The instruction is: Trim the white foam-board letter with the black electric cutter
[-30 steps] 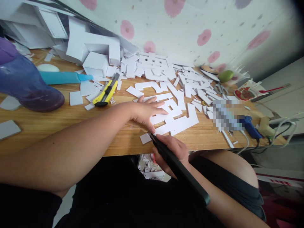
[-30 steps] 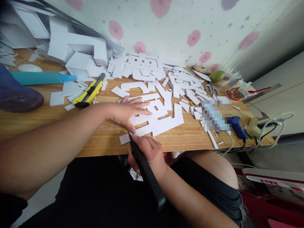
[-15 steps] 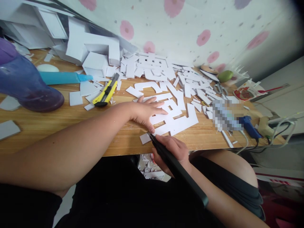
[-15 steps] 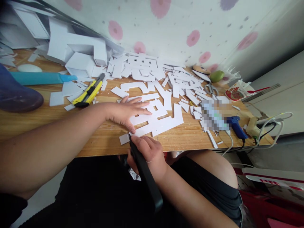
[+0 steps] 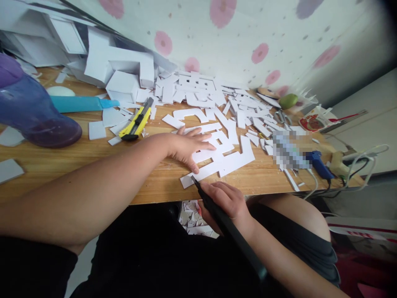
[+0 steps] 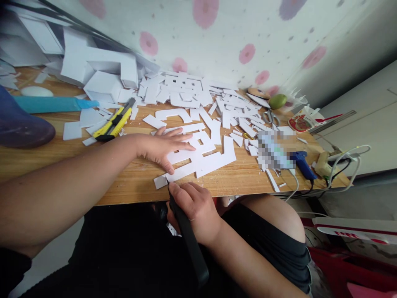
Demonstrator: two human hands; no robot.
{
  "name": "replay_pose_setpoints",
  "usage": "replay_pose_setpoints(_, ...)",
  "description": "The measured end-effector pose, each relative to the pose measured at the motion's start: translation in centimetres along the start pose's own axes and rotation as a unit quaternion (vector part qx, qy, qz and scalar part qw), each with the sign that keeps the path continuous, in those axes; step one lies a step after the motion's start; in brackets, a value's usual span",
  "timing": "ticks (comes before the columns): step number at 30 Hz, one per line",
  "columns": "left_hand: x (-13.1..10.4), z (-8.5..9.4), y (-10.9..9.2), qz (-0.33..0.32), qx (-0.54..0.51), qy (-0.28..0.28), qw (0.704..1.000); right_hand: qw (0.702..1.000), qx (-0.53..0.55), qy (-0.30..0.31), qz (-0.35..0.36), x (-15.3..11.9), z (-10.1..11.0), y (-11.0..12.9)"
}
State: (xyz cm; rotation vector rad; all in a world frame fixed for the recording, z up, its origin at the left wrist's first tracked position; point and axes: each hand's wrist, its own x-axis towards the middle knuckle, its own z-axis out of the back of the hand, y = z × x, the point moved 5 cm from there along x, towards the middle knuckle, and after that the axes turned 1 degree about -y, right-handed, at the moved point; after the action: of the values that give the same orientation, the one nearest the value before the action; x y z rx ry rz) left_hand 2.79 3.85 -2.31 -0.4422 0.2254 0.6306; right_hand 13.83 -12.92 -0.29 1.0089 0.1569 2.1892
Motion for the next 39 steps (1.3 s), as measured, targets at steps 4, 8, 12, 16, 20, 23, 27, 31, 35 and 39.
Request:
replay_pose_setpoints(4,0.0,0.1,0.0,0.006,-0.003,-0.005,1.0,1.0,-0.01,0.006,0.011,-0.2,0.4,0.3)
replay_pose_setpoints(8,0.1,0.1,0.0,0.005,-0.008,-0.011,1.0,1.0,-0.007,0.004,0.008,-0.8,0.6,0.3)
replay_pose_setpoints(12,0.2,-0.1,0.2,0.0,-0.014,-0.011,1.0,1.0,0.003,-0.005,-0.001,-1.6,0.5,0.4)
replay_pose_setpoints(16,0.2,-0.3,0.3,0.0,-0.021,-0.013,1.0,0.995,0.041,-0.055,-0.066,-2.7,0.9,0.1)
replay_pose_setpoints(20,-0.2,0.8,-0.2,0.005,-0.032,-0.032,0.999,0.965,0.088,-0.154,-0.193,-3.1,2.8,-1.5)
replay_pose_setpoints(23,-1.8,2.8,-1.3,0.031,-0.035,-0.092,0.995,0.937,0.148,-0.174,-0.263,-2.3,4.6,-3.7)
replay_pose_setpoints(27,-6.0,2.9,-3.1,0.127,-0.019,-0.197,0.972,0.96,0.13,-0.043,-0.243,-0.4,6.6,-7.2)
replay_pose_setpoints(31,-9.2,-1.6,-5.1,0.169,-0.01,-0.232,0.958,0.98,0.006,0.07,-0.186,-0.1,7.6,-10.4)
replay_pose_setpoints(35,-10.0,-4.8,-6.0,0.21,-0.018,-0.281,0.936,0.969,-0.126,0.169,-0.128,0.1,6.6,-11.2)
replay_pose_setpoints(39,-10.0,-4.9,-6.3,0.219,-0.06,-0.333,0.915,0.957,-0.165,0.212,-0.11,0.3,5.9,-10.5)
